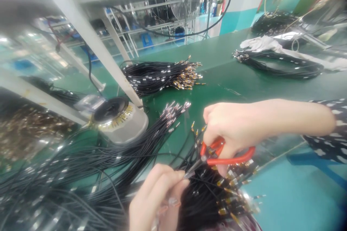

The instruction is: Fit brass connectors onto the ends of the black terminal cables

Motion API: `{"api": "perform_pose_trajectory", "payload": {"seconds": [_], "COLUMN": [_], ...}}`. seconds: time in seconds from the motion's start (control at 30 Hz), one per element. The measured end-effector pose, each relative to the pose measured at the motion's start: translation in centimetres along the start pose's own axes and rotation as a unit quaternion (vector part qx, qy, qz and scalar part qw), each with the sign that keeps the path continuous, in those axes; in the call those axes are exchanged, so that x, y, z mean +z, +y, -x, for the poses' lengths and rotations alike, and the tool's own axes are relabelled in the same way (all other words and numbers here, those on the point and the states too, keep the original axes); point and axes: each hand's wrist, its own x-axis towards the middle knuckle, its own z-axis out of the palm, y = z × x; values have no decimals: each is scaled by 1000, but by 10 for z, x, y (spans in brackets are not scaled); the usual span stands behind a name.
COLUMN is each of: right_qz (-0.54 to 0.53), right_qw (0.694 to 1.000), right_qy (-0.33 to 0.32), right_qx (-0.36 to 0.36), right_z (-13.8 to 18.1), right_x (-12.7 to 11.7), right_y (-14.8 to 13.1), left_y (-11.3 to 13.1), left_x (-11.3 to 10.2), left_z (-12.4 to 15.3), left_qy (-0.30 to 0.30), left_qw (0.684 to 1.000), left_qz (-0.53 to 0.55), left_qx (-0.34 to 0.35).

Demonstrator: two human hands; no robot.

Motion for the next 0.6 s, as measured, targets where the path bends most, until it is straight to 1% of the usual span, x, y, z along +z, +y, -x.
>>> {"api": "perform_pose_trajectory", "payload": {"seconds": [0.1, 0.2, 0.33, 0.6], "right_qz": [-19, -12, 14, 96], "right_qw": [1000, 1000, 1000, 993], "right_qy": [-10, 4, 12, 51], "right_qx": [-15, -24, -16, -41], "right_z": [-1, -2, -4, -5], "right_x": [2, 3, 1, -5], "right_y": [3, 4, 1, -8], "left_y": [0, 0, -1, -6], "left_x": [0, 1, 1, -2], "left_z": [1, -2, -6, -8], "left_qy": [4, 6, -1, -19], "left_qw": [1000, 1000, 1000, 999], "left_qz": [3, 6, -1, 12], "left_qx": [0, 8, 24, 32]}}
